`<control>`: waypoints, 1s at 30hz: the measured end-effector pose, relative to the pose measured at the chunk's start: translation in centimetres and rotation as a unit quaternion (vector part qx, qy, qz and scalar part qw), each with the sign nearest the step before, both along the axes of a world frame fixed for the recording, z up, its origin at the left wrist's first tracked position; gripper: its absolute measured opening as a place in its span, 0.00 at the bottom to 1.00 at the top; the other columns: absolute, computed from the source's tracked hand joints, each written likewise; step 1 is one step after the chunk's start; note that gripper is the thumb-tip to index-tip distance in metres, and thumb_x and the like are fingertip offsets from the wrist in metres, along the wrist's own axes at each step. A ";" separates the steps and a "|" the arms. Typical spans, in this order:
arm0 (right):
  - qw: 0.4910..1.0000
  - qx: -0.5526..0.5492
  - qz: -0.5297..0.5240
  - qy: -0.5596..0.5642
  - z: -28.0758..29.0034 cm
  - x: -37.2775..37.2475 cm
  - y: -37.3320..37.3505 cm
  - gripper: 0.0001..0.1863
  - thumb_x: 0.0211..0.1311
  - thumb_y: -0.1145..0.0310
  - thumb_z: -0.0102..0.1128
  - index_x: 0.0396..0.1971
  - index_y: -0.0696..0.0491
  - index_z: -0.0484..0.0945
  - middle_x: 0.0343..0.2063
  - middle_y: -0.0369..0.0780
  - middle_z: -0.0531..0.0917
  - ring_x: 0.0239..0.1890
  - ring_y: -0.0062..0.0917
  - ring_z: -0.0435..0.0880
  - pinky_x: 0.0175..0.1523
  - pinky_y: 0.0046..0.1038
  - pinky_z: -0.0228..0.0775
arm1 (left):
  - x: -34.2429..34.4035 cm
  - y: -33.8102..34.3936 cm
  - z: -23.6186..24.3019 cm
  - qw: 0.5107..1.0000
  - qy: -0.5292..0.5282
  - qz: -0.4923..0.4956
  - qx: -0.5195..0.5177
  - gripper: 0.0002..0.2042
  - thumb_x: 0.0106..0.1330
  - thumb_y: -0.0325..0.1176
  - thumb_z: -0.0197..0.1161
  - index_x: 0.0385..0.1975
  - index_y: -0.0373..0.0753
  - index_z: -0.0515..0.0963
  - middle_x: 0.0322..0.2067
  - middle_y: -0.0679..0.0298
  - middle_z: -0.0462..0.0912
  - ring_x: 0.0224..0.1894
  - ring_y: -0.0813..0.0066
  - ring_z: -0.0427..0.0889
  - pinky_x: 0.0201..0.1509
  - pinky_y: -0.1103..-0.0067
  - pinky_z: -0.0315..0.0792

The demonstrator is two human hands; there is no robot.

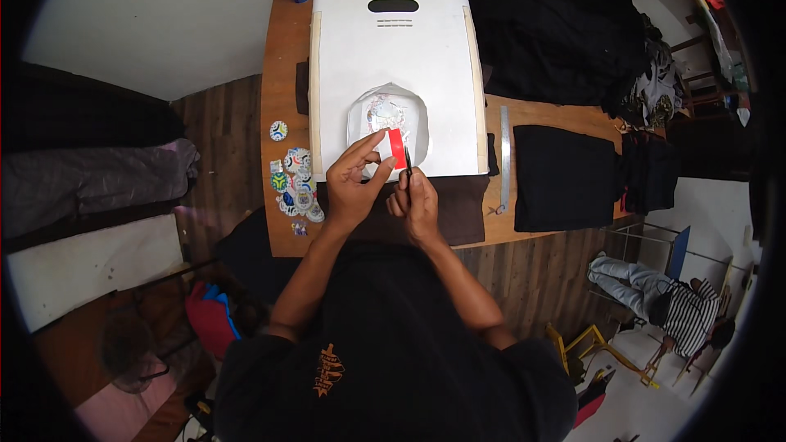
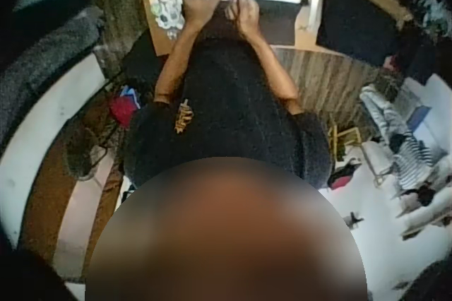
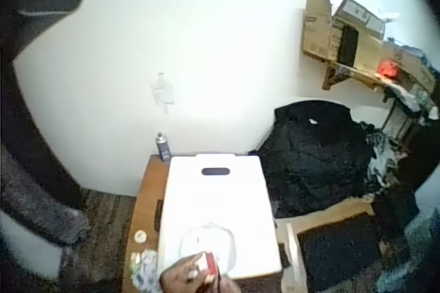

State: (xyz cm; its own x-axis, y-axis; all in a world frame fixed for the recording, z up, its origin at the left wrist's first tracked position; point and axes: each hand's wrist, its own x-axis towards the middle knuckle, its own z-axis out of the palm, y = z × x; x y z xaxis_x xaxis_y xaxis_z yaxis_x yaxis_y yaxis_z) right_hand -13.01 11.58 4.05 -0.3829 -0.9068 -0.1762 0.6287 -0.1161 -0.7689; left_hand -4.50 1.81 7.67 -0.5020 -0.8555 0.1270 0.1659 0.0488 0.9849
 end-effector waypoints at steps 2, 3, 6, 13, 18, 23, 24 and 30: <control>1.000 -0.002 0.003 0.001 0.1 -0.1 0.0 0.19 0.77 0.52 0.36 0.31 0.51 0.63 0.11 0.28 0.54 0.11 0.13 0.47 0.20 0.21 0.44 | 0.0 0.0 -0.1 1.000 -0.007 0.002 0.002 0.24 0.61 0.13 0.62 0.58 0.26 0.70 0.52 0.54 0.77 0.42 0.83 0.78 0.50 0.85 0.75; 1.000 -0.005 0.007 0.002 0.1 -0.1 0.0 0.19 0.77 0.52 0.36 0.31 0.51 0.63 0.11 0.28 0.54 0.11 0.13 0.47 0.21 0.21 0.44 | -0.1 0.0 0.0 1.000 -0.002 0.001 0.001 0.24 0.61 0.13 0.63 0.58 0.26 0.70 0.52 0.54 0.77 0.42 0.83 0.78 0.49 0.85 0.75; 1.000 -0.004 0.007 0.010 0.0 -0.1 -0.1 0.19 0.77 0.51 0.36 0.31 0.51 0.63 0.11 0.28 0.54 0.11 0.13 0.47 0.21 0.21 0.44 | -0.1 0.0 0.2 1.000 0.002 -0.002 -0.006 0.24 0.60 0.14 0.63 0.58 0.26 0.70 0.51 0.55 0.78 0.41 0.83 0.78 0.49 0.86 0.75; 1.000 -0.009 0.007 0.010 -0.2 -0.2 -0.2 0.19 0.77 0.51 0.36 0.31 0.51 0.64 0.11 0.28 0.55 0.11 0.13 0.47 0.21 0.21 0.44 | -0.3 -0.1 0.1 1.000 -0.001 0.001 -0.013 0.24 0.60 0.14 0.63 0.58 0.27 0.71 0.51 0.56 0.78 0.41 0.84 0.78 0.49 0.86 0.75; 1.000 -0.009 0.008 0.018 -0.2 -0.2 0.0 0.19 0.77 0.52 0.36 0.31 0.51 0.64 0.11 0.28 0.55 0.11 0.13 0.48 0.21 0.21 0.45 | -0.1 0.0 0.2 1.000 -0.001 -0.005 -0.001 0.24 0.60 0.13 0.63 0.58 0.27 0.71 0.51 0.56 0.78 0.41 0.84 0.78 0.49 0.86 0.75; 1.000 -0.003 0.002 0.028 -0.5 -0.2 -0.2 0.20 0.77 0.51 0.36 0.31 0.51 0.64 0.11 0.29 0.55 0.11 0.13 0.48 0.21 0.21 0.46 | -0.2 0.0 0.5 1.000 0.001 -0.009 0.004 0.24 0.60 0.13 0.63 0.58 0.27 0.71 0.51 0.55 0.78 0.41 0.84 0.78 0.50 0.86 0.74; 0.999 -0.005 0.001 0.032 -0.5 -0.2 -0.3 0.20 0.77 0.51 0.36 0.31 0.51 0.64 0.11 0.29 0.55 0.11 0.13 0.48 0.21 0.21 0.46 | -0.1 0.0 0.3 1.000 0.003 -0.009 -0.003 0.24 0.60 0.13 0.63 0.58 0.27 0.71 0.52 0.55 0.77 0.41 0.84 0.78 0.49 0.86 0.75; 1.000 -0.001 0.004 0.009 -0.1 -0.1 -0.1 0.20 0.77 0.51 0.36 0.31 0.51 0.64 0.11 0.29 0.55 0.11 0.14 0.48 0.21 0.21 0.46 | -0.1 0.0 0.4 1.000 0.001 -0.006 -0.003 0.24 0.60 0.13 0.63 0.58 0.27 0.71 0.52 0.54 0.77 0.41 0.84 0.78 0.49 0.86 0.74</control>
